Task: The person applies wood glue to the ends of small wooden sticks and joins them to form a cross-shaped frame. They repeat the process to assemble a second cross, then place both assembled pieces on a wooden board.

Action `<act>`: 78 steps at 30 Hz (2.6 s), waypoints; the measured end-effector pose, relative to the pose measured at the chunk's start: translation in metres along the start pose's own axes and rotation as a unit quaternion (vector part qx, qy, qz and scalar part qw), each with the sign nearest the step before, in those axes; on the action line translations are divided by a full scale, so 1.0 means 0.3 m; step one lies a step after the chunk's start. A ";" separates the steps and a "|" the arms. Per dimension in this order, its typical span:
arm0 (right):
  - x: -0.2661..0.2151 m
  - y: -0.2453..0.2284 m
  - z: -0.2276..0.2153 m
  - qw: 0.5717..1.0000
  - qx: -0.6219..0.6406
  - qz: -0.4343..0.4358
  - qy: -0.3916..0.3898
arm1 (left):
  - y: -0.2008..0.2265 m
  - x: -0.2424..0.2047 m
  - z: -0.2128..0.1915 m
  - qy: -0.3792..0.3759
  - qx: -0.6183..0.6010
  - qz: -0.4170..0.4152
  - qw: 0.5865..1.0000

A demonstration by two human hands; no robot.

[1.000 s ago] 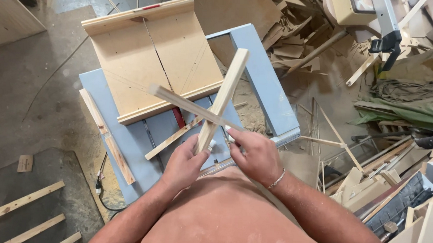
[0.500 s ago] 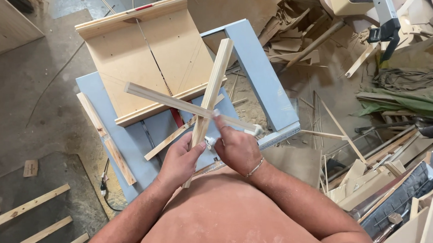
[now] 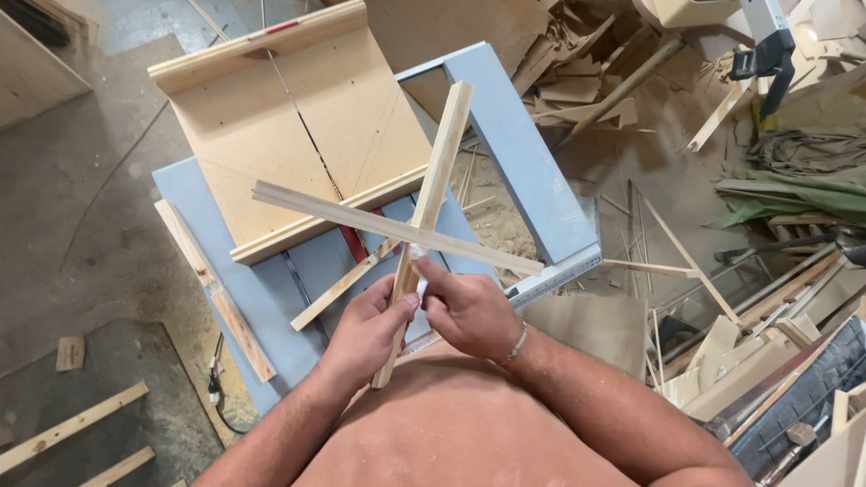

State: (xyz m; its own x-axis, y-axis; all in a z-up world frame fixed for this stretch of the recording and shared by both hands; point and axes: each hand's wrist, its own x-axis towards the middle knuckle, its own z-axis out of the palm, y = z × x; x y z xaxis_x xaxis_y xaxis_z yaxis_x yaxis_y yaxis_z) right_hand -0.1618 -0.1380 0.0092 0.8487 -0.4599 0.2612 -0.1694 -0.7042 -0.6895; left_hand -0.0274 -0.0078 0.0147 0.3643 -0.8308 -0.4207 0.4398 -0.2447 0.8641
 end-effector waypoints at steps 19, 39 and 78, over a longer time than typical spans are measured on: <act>0.059 -0.256 -0.193 0.881 0.423 0.168 -0.128 | -0.004 0.028 -0.090 0.032 0.161 0.103 0.981; 0.284 -0.266 0.101 0.916 0.029 -0.391 -0.082 | 0.012 -0.242 -0.235 -0.018 -0.351 0.105 0.930; 0.557 -0.165 -0.134 0.673 0.310 -0.415 -0.528 | -0.232 -0.388 0.182 0.179 -0.375 0.208 0.886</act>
State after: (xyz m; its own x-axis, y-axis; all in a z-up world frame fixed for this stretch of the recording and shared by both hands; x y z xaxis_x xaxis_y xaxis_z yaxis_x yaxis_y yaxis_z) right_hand -0.0318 -0.2017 0.1142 0.4611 0.8234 0.3306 0.5465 0.0301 -0.8369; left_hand -0.1452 0.0787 0.0186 0.8004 -0.5270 -0.2858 0.5792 0.5569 0.5953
